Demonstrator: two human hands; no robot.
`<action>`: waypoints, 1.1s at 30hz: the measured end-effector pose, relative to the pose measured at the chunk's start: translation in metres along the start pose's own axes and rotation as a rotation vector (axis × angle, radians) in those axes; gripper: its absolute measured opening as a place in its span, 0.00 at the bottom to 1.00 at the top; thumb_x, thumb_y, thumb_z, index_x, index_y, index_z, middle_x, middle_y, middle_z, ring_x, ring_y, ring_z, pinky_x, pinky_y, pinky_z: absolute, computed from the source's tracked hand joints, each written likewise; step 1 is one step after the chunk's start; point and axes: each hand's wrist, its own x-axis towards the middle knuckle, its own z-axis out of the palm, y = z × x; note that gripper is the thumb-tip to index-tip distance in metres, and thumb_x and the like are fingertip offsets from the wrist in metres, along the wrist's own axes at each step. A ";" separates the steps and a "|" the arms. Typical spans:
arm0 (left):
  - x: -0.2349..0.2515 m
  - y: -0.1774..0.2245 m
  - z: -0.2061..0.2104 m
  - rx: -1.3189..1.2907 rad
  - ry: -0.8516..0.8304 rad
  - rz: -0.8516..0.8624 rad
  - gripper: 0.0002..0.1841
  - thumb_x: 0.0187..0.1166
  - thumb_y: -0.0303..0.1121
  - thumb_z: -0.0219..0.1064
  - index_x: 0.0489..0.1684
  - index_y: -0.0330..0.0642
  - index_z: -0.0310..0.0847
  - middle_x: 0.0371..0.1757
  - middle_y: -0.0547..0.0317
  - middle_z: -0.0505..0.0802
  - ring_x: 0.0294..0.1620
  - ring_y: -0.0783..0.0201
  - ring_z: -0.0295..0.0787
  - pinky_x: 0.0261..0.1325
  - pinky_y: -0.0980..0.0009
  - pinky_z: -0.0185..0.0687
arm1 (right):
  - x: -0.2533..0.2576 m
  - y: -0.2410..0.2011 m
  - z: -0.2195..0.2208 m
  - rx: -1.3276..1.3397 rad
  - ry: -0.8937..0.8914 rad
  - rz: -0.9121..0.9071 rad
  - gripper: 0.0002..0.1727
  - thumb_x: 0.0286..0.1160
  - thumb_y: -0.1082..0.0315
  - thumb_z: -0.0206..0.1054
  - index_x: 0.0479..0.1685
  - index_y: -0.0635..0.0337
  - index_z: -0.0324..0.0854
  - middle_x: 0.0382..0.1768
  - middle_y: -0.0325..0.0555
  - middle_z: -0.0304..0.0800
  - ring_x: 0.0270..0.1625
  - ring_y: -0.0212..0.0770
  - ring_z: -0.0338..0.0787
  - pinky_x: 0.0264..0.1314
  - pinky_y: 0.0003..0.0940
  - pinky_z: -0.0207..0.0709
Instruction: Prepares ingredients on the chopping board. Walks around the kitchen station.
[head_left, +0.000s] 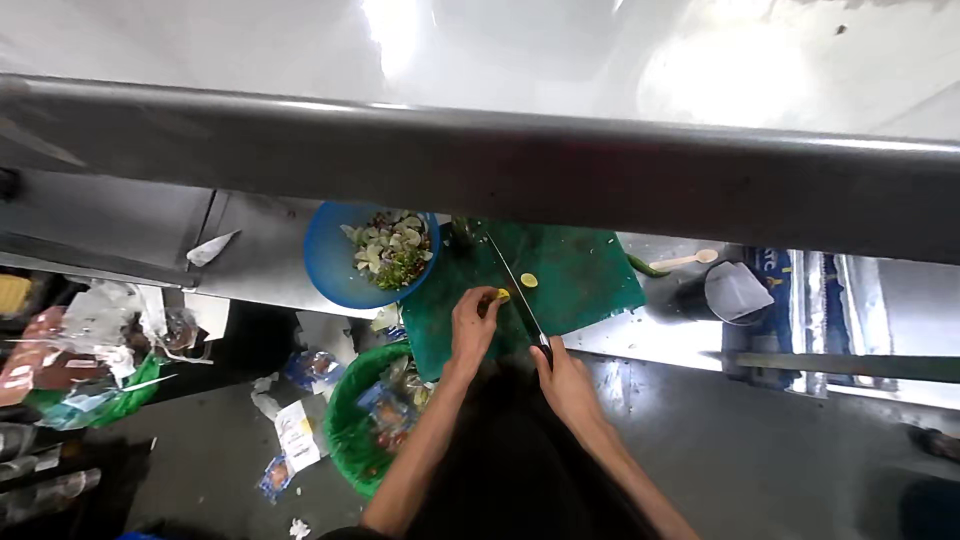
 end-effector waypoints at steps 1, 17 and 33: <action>0.000 0.000 0.001 -0.010 0.008 -0.005 0.11 0.82 0.33 0.71 0.56 0.39 0.89 0.53 0.49 0.92 0.49 0.61 0.92 0.56 0.64 0.90 | 0.001 0.000 0.001 -0.020 -0.005 -0.002 0.24 0.91 0.44 0.53 0.62 0.56 0.75 0.28 0.52 0.86 0.35 0.56 0.92 0.38 0.55 0.85; 0.004 0.022 0.001 -0.163 0.069 -0.341 0.08 0.76 0.32 0.76 0.45 0.39 0.90 0.42 0.54 0.96 0.43 0.64 0.93 0.54 0.63 0.89 | 0.000 -0.001 0.003 -0.137 0.002 -0.062 0.22 0.92 0.48 0.55 0.60 0.60 0.76 0.30 0.56 0.88 0.35 0.60 0.93 0.37 0.57 0.85; 0.005 0.024 0.001 -0.064 0.067 -0.248 0.06 0.71 0.29 0.77 0.39 0.37 0.90 0.45 0.49 0.92 0.44 0.60 0.91 0.52 0.62 0.89 | 0.000 -0.028 -0.008 -0.199 -0.035 -0.011 0.22 0.94 0.49 0.52 0.62 0.61 0.73 0.29 0.58 0.87 0.35 0.64 0.93 0.33 0.59 0.84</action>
